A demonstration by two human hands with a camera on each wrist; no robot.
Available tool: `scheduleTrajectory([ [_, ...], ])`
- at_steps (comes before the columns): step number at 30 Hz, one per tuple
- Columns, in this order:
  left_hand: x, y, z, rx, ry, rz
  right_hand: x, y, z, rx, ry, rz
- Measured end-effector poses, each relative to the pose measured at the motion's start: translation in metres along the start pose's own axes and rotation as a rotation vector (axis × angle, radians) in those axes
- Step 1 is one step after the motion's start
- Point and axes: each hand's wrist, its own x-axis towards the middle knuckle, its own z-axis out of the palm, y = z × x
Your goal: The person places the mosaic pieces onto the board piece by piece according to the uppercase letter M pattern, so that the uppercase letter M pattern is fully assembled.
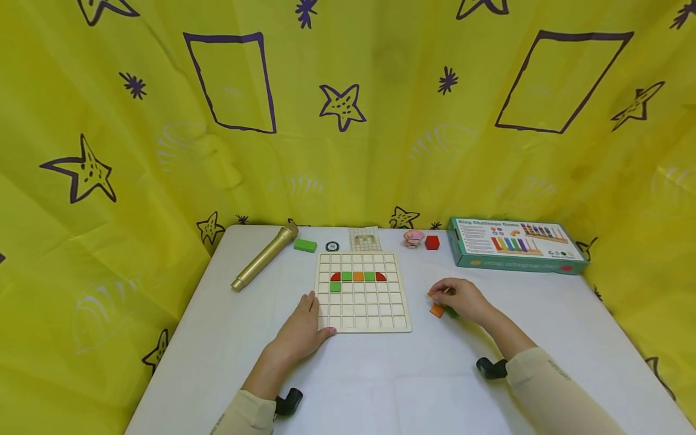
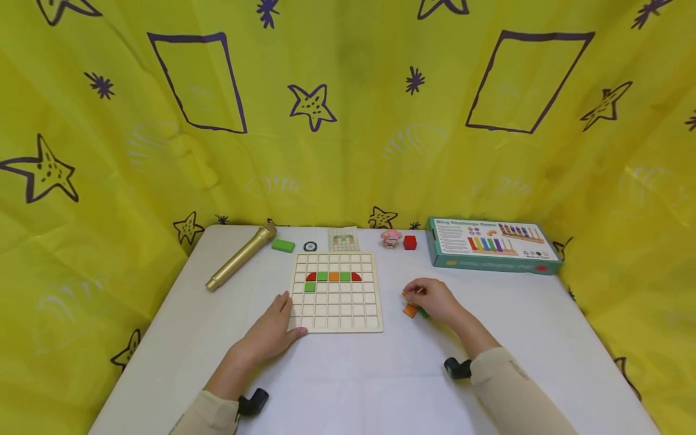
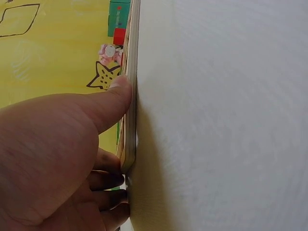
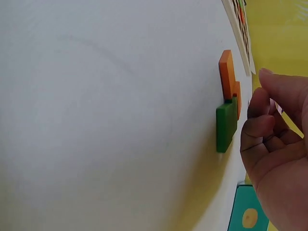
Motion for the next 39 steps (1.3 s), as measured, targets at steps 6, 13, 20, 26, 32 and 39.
scheduleTrajectory([
  [6, 0.0, -0.001, 0.001, -0.008, 0.001, 0.002, -0.006, 0.008, -0.003, -0.023, 0.017, 0.014],
  [13, 0.003, -0.004, 0.003, 0.009, 0.005, 0.014, -0.011, 0.015, -0.004, -0.021, 0.027, 0.047],
  [20, 0.003, -0.006, 0.004, 0.005, 0.007, 0.013, -0.013, 0.016, -0.003, -0.045, 0.051, 0.068],
  [26, 0.003, -0.005, 0.005, -0.008, 0.008, 0.01, -0.015, 0.015, -0.003, -0.078, 0.063, 0.085],
  [32, 0.002, -0.006, 0.004, -0.009, 0.014, 0.025, -0.014, 0.012, -0.003, -0.111, 0.056, 0.092],
  [39, 0.004, -0.008, 0.007, -0.018, 0.014, 0.009, -0.009, -0.001, -0.002, -0.136, 0.008, 0.153],
])
